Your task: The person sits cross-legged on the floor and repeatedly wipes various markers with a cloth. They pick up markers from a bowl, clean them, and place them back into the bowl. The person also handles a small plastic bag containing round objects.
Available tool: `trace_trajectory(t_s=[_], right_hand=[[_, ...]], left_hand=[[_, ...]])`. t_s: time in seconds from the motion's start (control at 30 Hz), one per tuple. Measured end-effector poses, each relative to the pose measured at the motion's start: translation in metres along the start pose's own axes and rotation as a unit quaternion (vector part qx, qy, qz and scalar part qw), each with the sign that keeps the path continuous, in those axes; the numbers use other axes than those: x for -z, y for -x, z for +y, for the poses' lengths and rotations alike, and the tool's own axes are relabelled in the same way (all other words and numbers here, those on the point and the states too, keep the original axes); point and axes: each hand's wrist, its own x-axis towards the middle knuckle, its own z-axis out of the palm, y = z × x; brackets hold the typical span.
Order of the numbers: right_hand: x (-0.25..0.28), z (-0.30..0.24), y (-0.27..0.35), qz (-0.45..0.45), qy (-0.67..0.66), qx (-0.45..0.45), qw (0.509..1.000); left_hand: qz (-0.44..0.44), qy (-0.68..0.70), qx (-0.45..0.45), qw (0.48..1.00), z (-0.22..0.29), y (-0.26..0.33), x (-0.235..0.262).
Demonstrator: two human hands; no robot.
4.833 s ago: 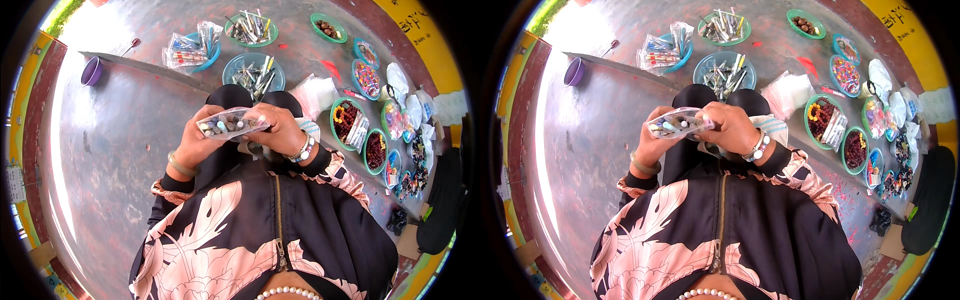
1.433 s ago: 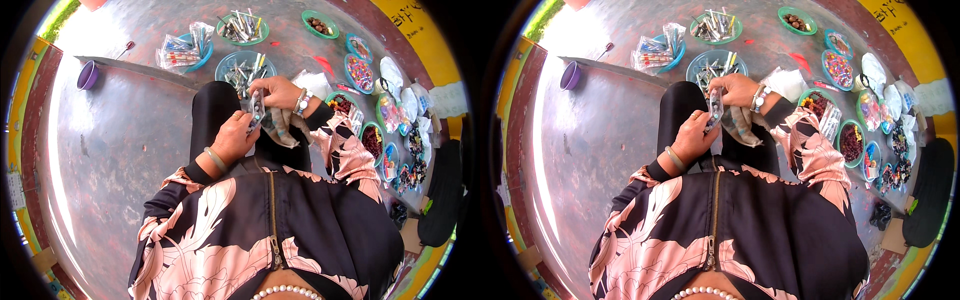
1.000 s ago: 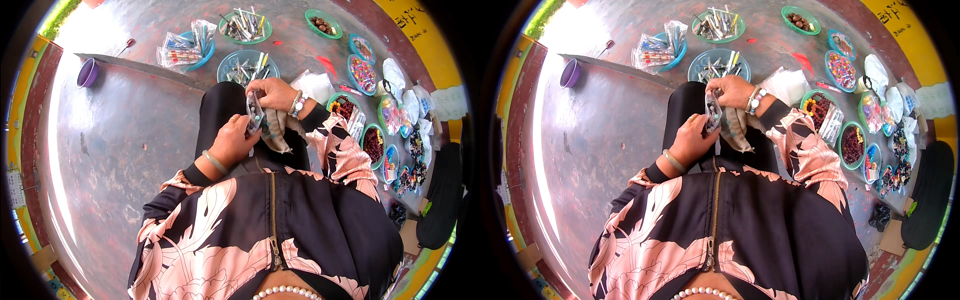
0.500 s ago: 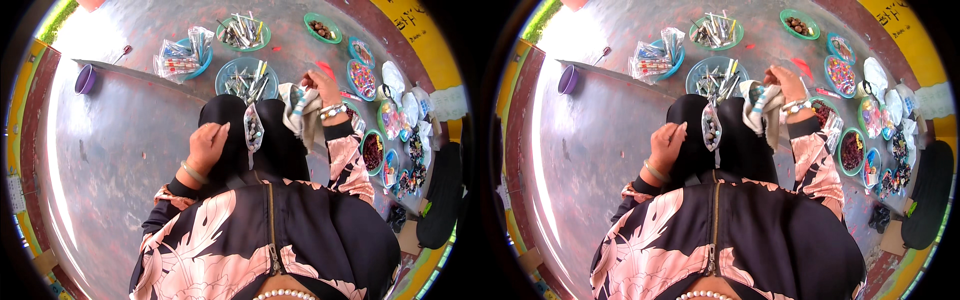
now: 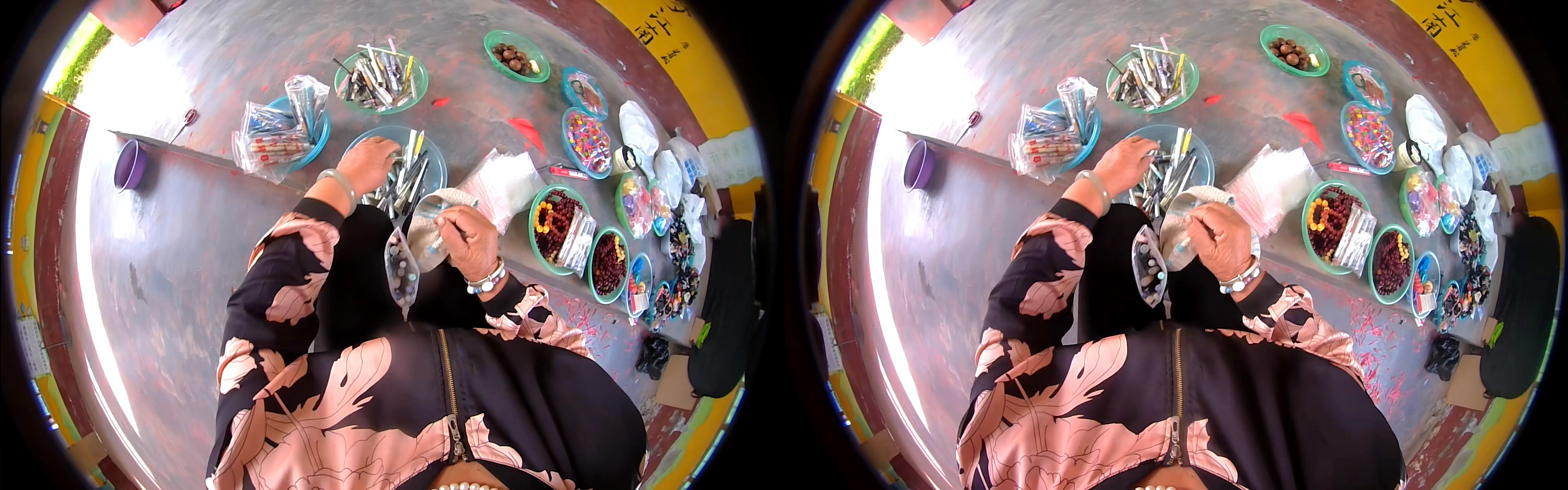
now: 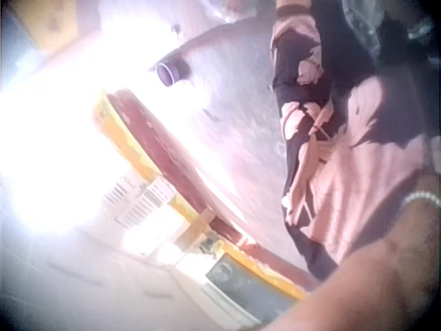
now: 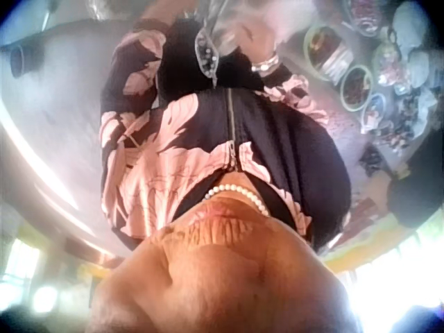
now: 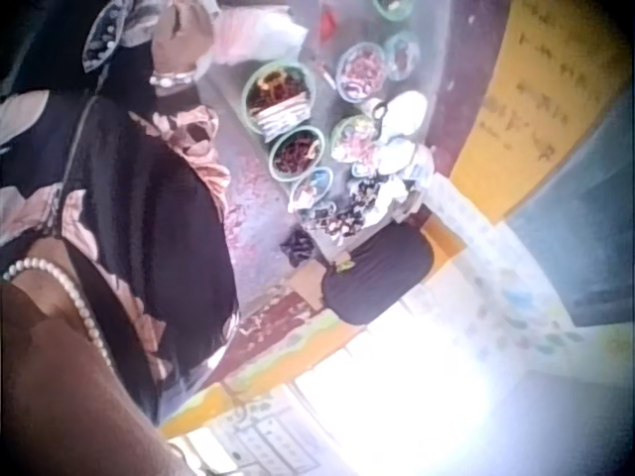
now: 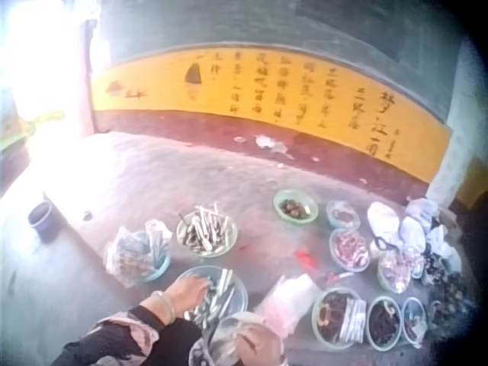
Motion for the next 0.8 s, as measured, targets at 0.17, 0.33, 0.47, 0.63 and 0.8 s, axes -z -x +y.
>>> trace_trajectory(t_s=[0.17,0.33,0.47,0.63,0.8], right_hand=[[-0.001,-0.001,-0.007,0.004,-0.028,0.009,1.0],[0.0,0.006,-0.008,-0.006,-0.05,-0.001,0.999],[0.0,0.011,-0.011,-0.007,-0.061,0.002,0.998],[0.001,0.01,-0.011,-0.007,-0.067,-0.001,0.998],[0.0,0.01,-0.008,-0.004,-0.066,-0.01,0.998]], left_hand=[[-0.151,-0.167,-0.044,0.973,-0.013,-0.05,-0.031],[-0.211,-0.223,-0.036,0.951,-0.027,-0.079,-0.06],[-0.182,-0.226,-0.055,0.955,-0.039,-0.088,-0.074],[-0.092,-0.297,-0.132,0.941,-0.045,-0.084,-0.061],[-0.032,-0.322,-0.223,0.92,-0.047,-0.073,-0.025]])
